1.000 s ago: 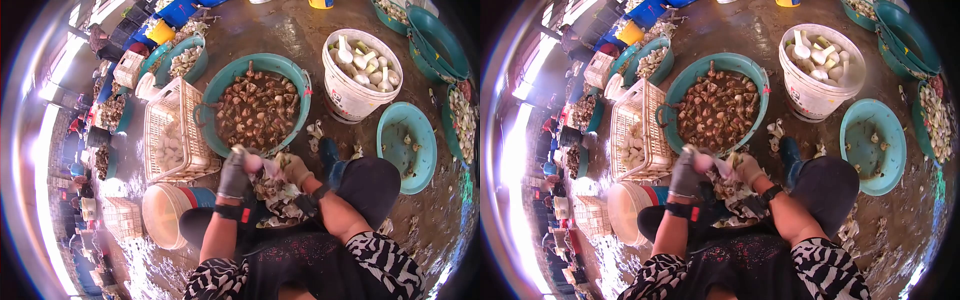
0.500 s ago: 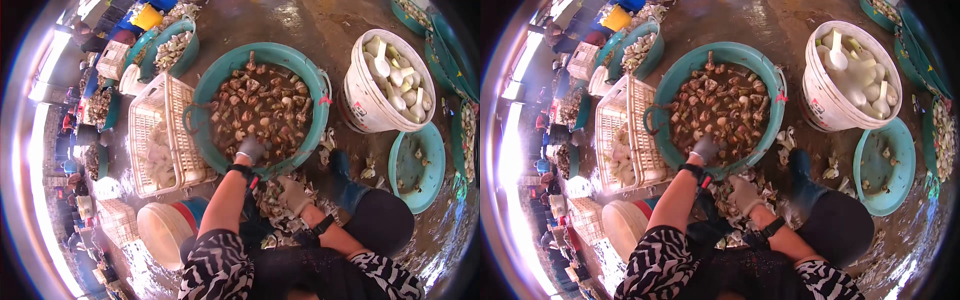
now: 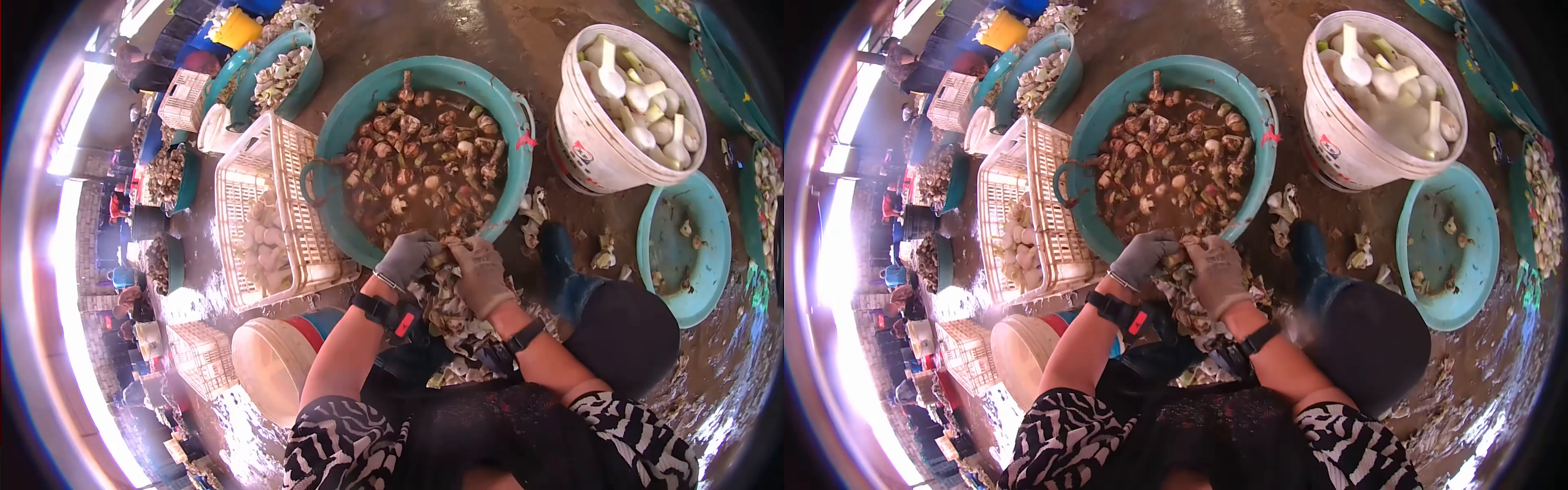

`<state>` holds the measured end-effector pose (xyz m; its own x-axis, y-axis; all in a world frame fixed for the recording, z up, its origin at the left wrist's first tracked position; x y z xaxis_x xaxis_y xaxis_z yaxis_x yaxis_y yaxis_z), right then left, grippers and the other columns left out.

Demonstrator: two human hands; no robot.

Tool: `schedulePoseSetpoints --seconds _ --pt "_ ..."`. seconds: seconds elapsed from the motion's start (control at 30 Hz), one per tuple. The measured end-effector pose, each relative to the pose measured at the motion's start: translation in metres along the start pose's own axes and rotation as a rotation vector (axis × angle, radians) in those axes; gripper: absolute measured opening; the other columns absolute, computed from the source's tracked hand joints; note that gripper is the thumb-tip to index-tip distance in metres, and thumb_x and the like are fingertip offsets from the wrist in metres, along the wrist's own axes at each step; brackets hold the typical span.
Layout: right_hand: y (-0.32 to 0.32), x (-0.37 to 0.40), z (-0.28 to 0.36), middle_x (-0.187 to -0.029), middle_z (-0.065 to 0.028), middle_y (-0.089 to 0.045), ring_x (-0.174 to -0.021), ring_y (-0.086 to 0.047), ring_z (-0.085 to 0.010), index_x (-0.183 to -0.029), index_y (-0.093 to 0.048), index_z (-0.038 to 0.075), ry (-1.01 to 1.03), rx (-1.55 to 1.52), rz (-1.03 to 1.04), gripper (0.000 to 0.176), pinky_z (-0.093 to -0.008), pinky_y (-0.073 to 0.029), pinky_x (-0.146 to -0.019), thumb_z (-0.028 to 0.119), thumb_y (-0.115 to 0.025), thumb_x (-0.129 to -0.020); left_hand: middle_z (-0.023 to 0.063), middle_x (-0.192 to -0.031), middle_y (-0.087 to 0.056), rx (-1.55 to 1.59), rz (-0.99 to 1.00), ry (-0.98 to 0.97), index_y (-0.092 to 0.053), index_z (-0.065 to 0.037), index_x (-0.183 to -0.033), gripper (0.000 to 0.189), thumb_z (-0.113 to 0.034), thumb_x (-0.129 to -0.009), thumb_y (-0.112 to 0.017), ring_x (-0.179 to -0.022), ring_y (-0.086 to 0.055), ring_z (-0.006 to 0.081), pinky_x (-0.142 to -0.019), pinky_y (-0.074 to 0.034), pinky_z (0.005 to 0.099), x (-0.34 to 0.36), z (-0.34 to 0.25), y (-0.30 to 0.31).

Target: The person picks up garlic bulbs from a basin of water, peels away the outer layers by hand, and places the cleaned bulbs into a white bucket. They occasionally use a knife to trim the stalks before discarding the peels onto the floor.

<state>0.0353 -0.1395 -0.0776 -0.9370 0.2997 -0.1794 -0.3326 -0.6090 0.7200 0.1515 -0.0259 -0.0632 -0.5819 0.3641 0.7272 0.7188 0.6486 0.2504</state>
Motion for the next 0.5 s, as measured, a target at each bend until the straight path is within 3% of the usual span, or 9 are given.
schedulePoseSetpoints --seconds 0.07,0.1,0.13,0.23,0.27,0.33,0.37,0.5 --pt "-0.002 0.008 -0.009 -0.097 -0.0158 -0.056 -0.091 -0.055 -0.0358 -0.106 -0.059 0.011 -0.042 -0.128 0.026 0.041 -0.0444 -0.045 -0.08 0.008 -0.064 -0.065 0.0048 -0.087 -0.061 0.103 0.046 -0.18 -0.063 -0.001 -0.105 0.033 -0.021 -0.079 -0.068 -0.074 -0.058 0.0127 -0.061 -0.047 0.0251 0.027 -0.004 -0.008" --pt "-0.003 0.01 -0.014 -0.095 -0.0166 -0.057 -0.091 -0.055 -0.0366 -0.105 -0.06 0.011 -0.062 -0.192 0.038 0.04 -0.0451 -0.045 -0.08 0.008 -0.064 -0.065 0.0075 -0.096 -0.061 0.218 0.091 -0.213 -0.058 -0.001 -0.112 0.041 -0.02 -0.078 -0.07 -0.085 -0.058 0.015 -0.072 -0.047 0.027 0.032 0.0 -0.01" --pt "-0.01 0.012 -0.021 -0.093 -0.0126 -0.061 -0.086 -0.06 -0.0295 -0.101 -0.062 0.008 -0.064 -0.406 -0.041 0.029 -0.0396 -0.049 -0.078 0.006 -0.063 -0.073 0.0103 -0.105 -0.06 0.335 0.14 -0.241 -0.054 0.0 -0.118 0.05 -0.019 -0.076 -0.072 -0.097 -0.057 0.0174 -0.083 -0.047 0.0288 0.036 0.004 -0.012" --pt "-0.017 0.021 -0.018 -0.09 -0.0053 -0.064 -0.079 -0.062 -0.0181 -0.102 -0.061 0.004 -0.397 -1.507 0.105 0.019 -0.0308 -0.051 -0.073 0.007 -0.057 -0.084 0.0127 -0.111 -0.058 -0.193 -0.113 -0.608 -0.045 0.0 -0.127 0.066 -0.017 -0.071 -0.076 -0.102 -0.056 0.0183 -0.09 -0.044 0.0308 0.057 0.024 -0.035" --pt "-0.012 0.022 -0.014 -0.09 -0.0032 -0.064 -0.078 -0.061 -0.015 -0.102 -0.061 0.004 -0.468 -1.525 0.126 0.017 -0.0287 -0.051 -0.07 0.01 -0.056 -0.086 0.0138 -0.111 -0.058 -0.328 -0.197 -0.735 -0.04 0.0 -0.13 0.073 -0.015 -0.069 -0.078 -0.103 -0.056 0.0195 -0.09 -0.044 0.0306 0.078 0.012 -0.044" --pt "-0.002 0.025 -0.006 -0.091 0.0009 -0.063 -0.075 -0.059 -0.0089 -0.102 -0.061 0.004 -0.619 -1.565 0.164 0.017 -0.0246 -0.05 -0.065 0.015 -0.054 -0.091 0.0134 -0.11 -0.058 -0.48 -0.384 -0.804 -0.042 0.0 -0.128 0.071 -0.014 -0.068 -0.078 -0.101 -0.057 0.0196 -0.089 -0.045 0.0304 0.093 0.011 -0.051" --pt "0.001 0.025 -0.005 -0.089 0.0011 -0.063 -0.073 -0.059 -0.0088 -0.101 -0.061 0.005 -0.579 -1.533 0.187 0.017 -0.0246 -0.05 -0.062 0.016 -0.054 -0.091 0.0132 -0.109 -0.058 -0.555 -0.477 -0.837 -0.043 0.0 -0.127 0.07 -0.014 -0.068 -0.078 -0.101 -0.057 0.0196 -0.089 -0.045 0.0303 0.099 0.009 -0.054" --pt "0.017 0.032 0.001 -0.085 0.0024 -0.063 -0.069 -0.058 -0.0082 -0.1 -0.061 0.007 -0.522 -1.44 0.301 0.016 -0.0235 -0.048 -0.055 0.019 -0.054 -0.092 0.0125 -0.106 -0.057 -0.235 -0.35 -0.743 -0.045 0.0 -0.121 0.066 -0.015 -0.067 -0.079 -0.097 -0.057 0.0207 -0.085 -0.047 0.0302 0.113 0.009 -0.056"
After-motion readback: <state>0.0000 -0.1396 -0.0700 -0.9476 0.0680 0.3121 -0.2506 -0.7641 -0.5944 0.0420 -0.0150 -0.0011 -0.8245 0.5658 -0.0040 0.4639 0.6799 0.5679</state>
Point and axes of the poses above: each hand's wrist, its own x-axis away from the middle knuckle, its own y-axis out of the back of the hand, z = x × y, the point moved 3 cm from there along -x, towards the middle knuckle
